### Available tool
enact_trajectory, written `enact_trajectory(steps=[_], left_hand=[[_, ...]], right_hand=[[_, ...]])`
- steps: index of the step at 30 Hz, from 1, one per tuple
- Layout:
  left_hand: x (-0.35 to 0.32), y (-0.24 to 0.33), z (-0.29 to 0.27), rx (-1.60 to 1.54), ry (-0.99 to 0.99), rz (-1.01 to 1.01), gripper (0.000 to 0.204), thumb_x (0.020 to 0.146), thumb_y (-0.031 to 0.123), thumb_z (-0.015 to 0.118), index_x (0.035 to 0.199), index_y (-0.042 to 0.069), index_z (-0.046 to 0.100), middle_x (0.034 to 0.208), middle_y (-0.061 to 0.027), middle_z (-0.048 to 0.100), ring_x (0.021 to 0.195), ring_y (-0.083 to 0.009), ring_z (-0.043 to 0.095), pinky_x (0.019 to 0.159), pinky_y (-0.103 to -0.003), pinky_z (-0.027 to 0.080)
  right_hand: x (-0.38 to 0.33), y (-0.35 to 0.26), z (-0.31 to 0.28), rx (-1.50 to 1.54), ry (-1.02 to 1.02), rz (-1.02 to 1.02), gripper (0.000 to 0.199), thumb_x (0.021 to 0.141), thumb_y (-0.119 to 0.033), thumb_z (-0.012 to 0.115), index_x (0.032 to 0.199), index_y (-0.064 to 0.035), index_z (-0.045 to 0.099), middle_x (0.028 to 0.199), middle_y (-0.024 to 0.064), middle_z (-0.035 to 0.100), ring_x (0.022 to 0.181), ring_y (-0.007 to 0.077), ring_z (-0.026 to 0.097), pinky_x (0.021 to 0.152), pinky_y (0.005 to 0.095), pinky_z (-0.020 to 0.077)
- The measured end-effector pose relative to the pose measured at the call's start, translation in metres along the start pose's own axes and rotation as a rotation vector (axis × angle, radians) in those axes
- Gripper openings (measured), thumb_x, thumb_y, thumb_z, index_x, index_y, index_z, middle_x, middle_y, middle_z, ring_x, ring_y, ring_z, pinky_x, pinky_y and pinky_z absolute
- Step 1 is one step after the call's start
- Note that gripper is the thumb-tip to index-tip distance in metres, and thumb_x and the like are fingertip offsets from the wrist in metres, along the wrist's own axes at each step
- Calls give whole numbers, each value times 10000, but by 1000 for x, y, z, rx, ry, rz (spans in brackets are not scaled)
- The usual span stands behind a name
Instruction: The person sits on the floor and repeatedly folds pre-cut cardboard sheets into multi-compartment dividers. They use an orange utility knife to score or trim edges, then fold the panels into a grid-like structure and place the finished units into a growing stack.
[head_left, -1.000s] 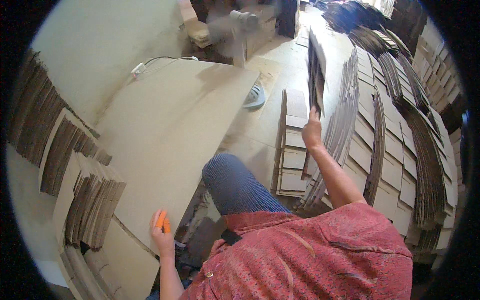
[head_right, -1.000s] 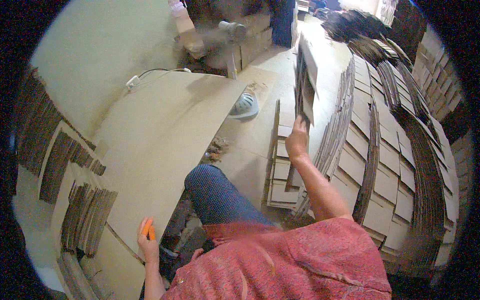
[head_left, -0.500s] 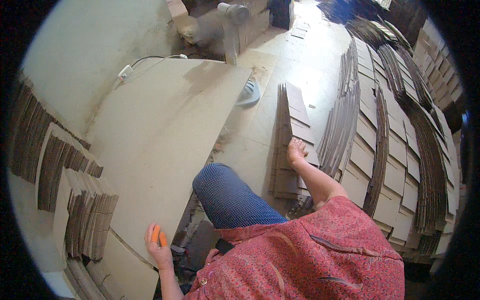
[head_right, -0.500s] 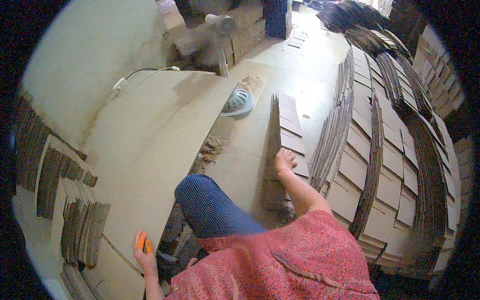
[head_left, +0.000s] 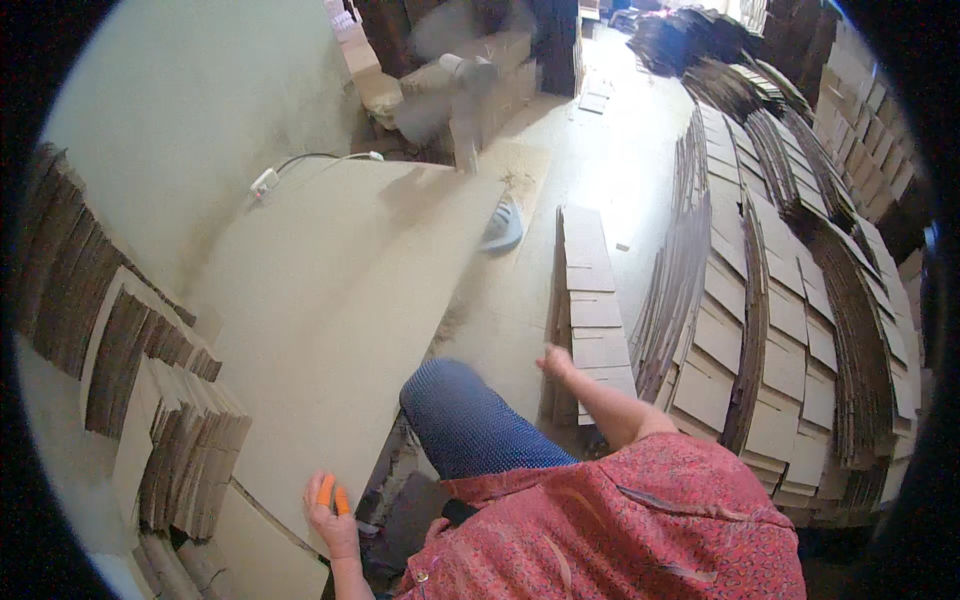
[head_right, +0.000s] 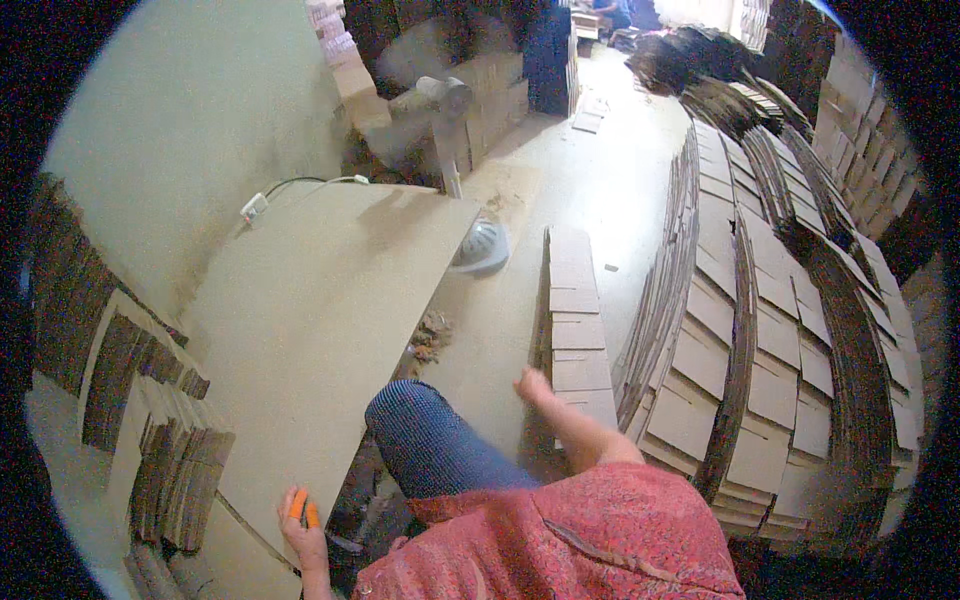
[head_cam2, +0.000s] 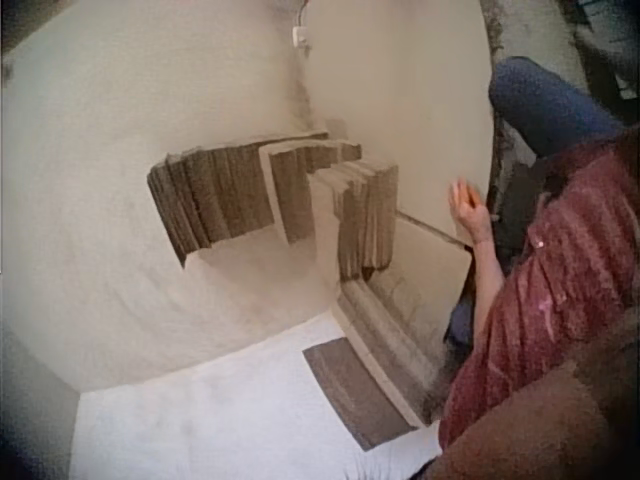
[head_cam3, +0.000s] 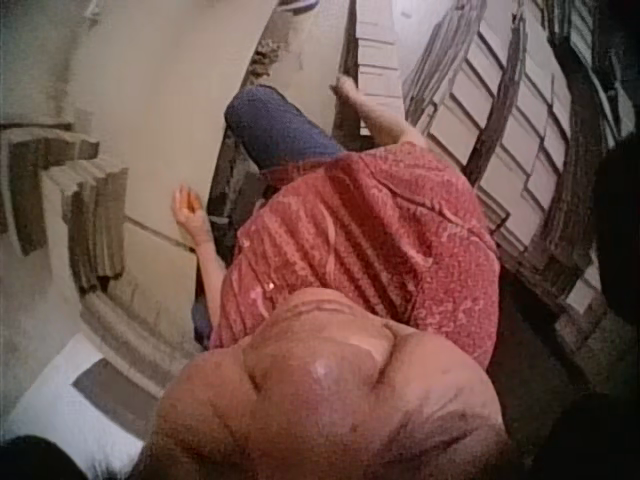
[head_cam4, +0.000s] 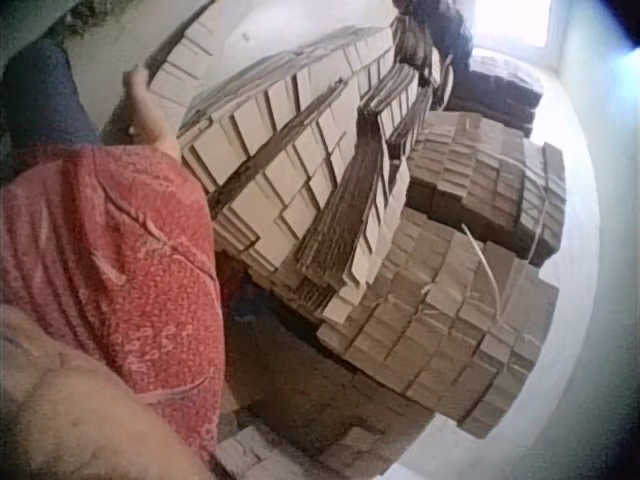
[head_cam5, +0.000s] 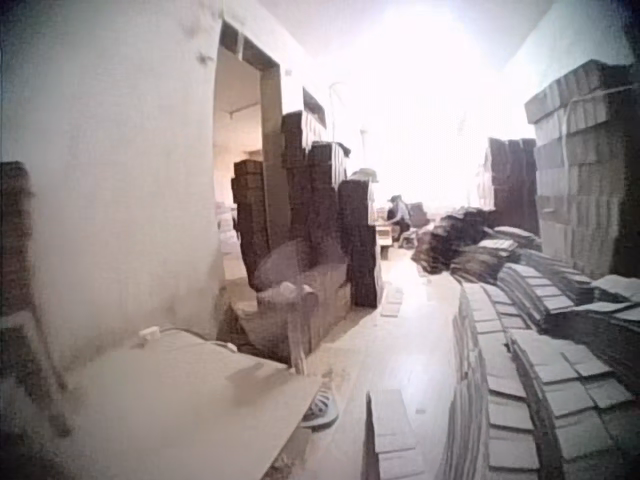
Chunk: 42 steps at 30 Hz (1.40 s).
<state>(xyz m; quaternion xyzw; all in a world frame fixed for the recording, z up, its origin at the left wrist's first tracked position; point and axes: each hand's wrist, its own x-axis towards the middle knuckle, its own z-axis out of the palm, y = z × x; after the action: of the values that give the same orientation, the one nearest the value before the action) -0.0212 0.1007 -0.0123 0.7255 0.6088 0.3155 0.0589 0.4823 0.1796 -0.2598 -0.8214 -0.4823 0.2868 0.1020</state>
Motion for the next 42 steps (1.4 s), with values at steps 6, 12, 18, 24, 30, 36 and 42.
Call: enact_trajectory(steps=[6, 12, 18, 24, 30, 36, 42], left_hand=[[-2, 1, -2, -6, -12, -23, 275, 747, 20, 634, 1021, -8, 619, 1157, -165, 564, 1085, -352, 504, 944, -426, 393], [-4, 1, -4, -32, -6, -32, 286, 744, 7, 634, 1027, -17, 611, 1164, -166, 560, 1088, -351, 498, 936, -424, 398], [-1, 4, -4, -77, -5, -14, 272, 760, 11, 621, 1028, -29, 606, 1173, -171, 555, 1101, -347, 491, 942, -412, 397], [2, 4, -5, -11, -32, -14, 255, 792, 32, 598, 1039, -33, 601, 1171, -179, 555, 1106, -344, 487, 953, -405, 385], [0, 9, -7, 0, -47, -51, 254, 809, 57, 593, 1047, -31, 599, 1182, -184, 546, 1107, -354, 484, 958, -417, 378], [-2, 5, -3, -19, -28, -7, 251, 810, 9, 575, 1059, -24, 580, 1203, -152, 535, 1126, -329, 476, 949, -399, 394], [-3, 1, -2, 1, -27, 13, 260, 821, 40, 577, 1073, -24, 582, 1203, -161, 534, 1125, -344, 473, 960, -409, 383]], right_hand=[[-99, -37, 65, 36, -169, -123, 410, 793, -321, 592, 1023, 18, 580, 992, 236, 591, 921, 393, 577, 803, 468, 458], [-132, -9, 35, -275, 80, -300, 338, 814, -262, 526, 1011, 10, 552, 936, 196, 583, 893, 389, 561, 765, 489, 432], [-139, 10, -19, 248, 157, 243, 392, 768, -246, 626, 1066, -29, 493, 1093, 195, 498, 1040, 374, 473, 844, 489, 413], [-116, 46, -17, -152, 530, 544, 510, 755, -303, 638, 1172, -54, 485, 1296, 176, 408, 1174, 353, 399, 967, 475, 330], [-91, 66, -25, -245, 523, 882, 626, 780, -261, 596, 1317, -50, 352, 1337, 154, 411, 1209, 332, 394, 957, 480, 320], [-88, 66, -36, -64, 441, 916, 383, 913, -147, 379, 1296, -152, 384, 1193, 159, 522, 1108, 314, 500, 945, 491, 333], [-90, 60, -23, -123, 420, 860, 435, 898, -174, 426, 1324, -134, 349, 1225, 168, 498, 1119, 340, 484, 888, 486, 370]])
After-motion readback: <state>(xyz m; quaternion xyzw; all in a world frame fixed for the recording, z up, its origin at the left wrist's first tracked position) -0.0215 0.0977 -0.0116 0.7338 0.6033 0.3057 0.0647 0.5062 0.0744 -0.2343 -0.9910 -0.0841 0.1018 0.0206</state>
